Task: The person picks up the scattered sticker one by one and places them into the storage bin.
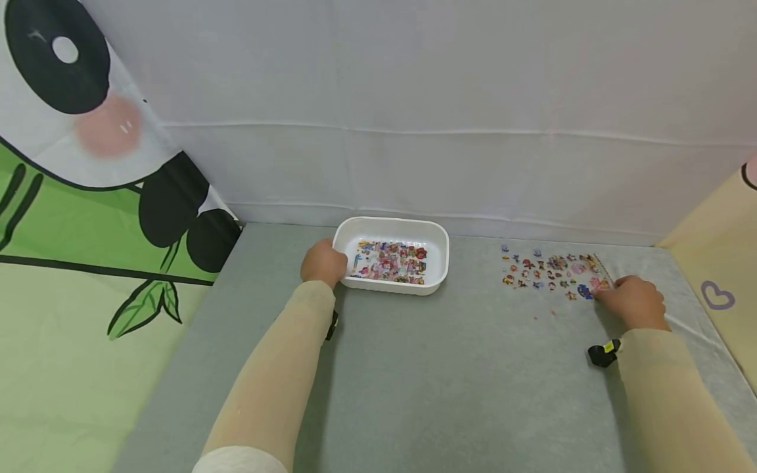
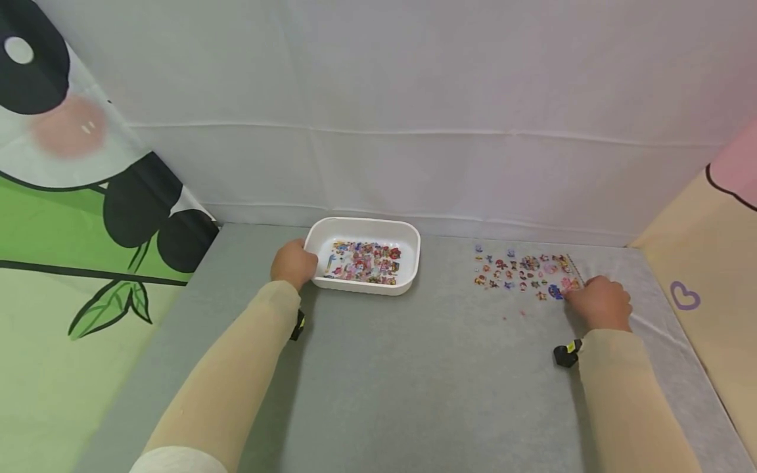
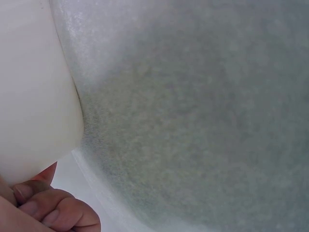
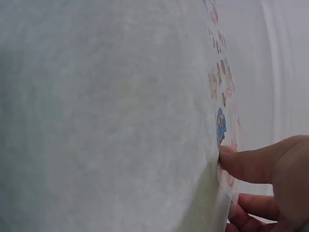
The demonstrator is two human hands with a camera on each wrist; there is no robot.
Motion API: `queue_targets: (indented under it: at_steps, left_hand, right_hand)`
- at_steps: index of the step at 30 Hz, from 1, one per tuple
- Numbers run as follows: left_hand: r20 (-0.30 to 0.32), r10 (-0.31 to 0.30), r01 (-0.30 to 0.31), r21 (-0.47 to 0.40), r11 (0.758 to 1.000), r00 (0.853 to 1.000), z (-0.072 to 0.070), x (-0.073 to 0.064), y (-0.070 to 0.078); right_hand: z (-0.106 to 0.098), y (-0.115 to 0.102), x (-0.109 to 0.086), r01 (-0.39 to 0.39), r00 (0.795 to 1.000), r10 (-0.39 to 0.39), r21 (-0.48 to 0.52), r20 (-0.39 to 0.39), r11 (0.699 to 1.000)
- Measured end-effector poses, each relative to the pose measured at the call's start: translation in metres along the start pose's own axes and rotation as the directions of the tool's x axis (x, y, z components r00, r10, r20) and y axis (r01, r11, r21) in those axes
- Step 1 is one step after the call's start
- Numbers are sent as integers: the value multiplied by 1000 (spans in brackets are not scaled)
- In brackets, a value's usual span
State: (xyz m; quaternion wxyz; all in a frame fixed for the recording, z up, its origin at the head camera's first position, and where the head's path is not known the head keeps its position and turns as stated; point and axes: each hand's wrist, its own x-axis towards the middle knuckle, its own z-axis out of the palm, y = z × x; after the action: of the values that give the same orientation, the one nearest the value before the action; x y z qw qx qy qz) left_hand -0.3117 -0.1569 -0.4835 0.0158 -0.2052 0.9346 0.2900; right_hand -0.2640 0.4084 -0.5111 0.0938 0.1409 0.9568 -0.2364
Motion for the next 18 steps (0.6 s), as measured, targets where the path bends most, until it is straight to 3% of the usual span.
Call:
queue_targets:
  at_steps: [11, 18]
  left_hand:
    - [-1, 3, -4, -7, 1000, 1000, -3, -3, 1]
    - [-1, 4, -4, -9, 1000, 1000, -3, -3, 1]
  right_hand:
    - [-1, 5, 1, 24, 1000, -25, 95, 5, 995]
    - [-7, 7, 6, 0, 996, -9, 106, 84, 994]
